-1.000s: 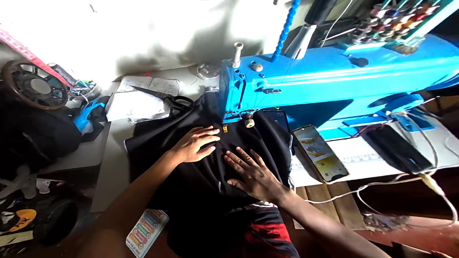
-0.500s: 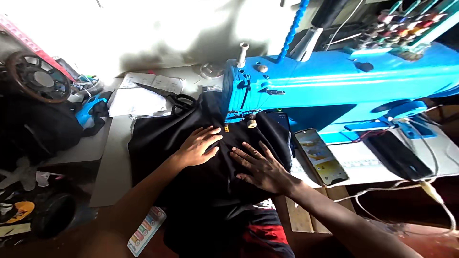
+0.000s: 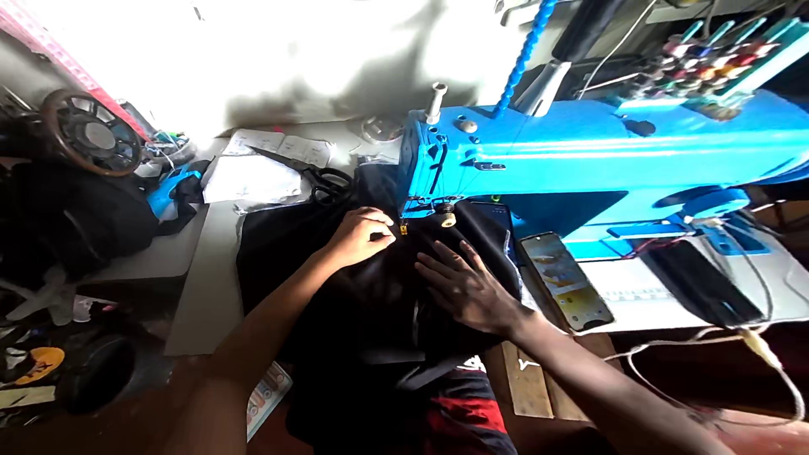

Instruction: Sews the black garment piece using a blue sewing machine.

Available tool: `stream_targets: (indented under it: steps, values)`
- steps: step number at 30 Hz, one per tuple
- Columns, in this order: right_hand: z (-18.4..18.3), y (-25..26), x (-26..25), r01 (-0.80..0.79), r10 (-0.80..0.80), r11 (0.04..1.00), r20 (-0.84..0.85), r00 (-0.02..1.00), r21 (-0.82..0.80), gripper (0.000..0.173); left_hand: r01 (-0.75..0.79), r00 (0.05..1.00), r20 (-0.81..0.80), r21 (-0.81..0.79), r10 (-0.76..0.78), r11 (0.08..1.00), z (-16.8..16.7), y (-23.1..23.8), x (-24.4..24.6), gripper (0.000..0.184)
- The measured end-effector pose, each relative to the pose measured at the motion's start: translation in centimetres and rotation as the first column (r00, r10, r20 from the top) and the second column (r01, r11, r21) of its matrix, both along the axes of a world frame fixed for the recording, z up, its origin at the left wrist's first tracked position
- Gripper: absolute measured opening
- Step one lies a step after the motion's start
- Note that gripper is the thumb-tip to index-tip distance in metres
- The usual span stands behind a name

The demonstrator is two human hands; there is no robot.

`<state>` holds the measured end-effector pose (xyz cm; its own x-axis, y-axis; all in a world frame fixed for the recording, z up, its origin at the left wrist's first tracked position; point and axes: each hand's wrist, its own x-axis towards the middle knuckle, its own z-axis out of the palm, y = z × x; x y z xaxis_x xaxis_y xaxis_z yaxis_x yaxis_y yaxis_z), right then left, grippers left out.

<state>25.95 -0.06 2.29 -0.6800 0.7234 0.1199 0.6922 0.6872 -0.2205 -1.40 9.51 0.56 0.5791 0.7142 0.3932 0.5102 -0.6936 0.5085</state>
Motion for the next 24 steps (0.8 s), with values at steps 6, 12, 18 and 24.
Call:
stream_targets:
  steps: [6, 12, 18, 24]
  values:
    - [-1.7, -3.2, -5.1, 0.271, -0.266, 0.959, -0.069, 0.962, 0.083, 0.056, -0.023, 0.964, -0.264, -0.173, -0.023, 0.985, 0.9, 2.6, 0.7, 0.061]
    - [-2.4, -3.5, -3.2, 0.264, -0.261, 0.954, -0.038, 0.964, 0.142, 0.046, -0.156, 0.865, -0.501, -0.208, 0.032, 0.966, 0.8, 1.3, 1.0, 0.069]
    - [-2.3, -1.8, -0.6, 0.173, -0.172, 0.961, -0.022, 0.985, 0.217, 0.047, -0.281, 0.85, -0.507, -0.205, 0.144, 0.938, 0.7, -0.1, 2.0, 0.07]
    - [-1.3, 0.3, 1.5, 0.128, -0.135, 0.979, 0.035, 0.99, 0.159, 0.049, -0.369, 0.84, -0.484, -0.176, 0.246, 0.913, 0.6, -1.2, 2.9, 0.064]
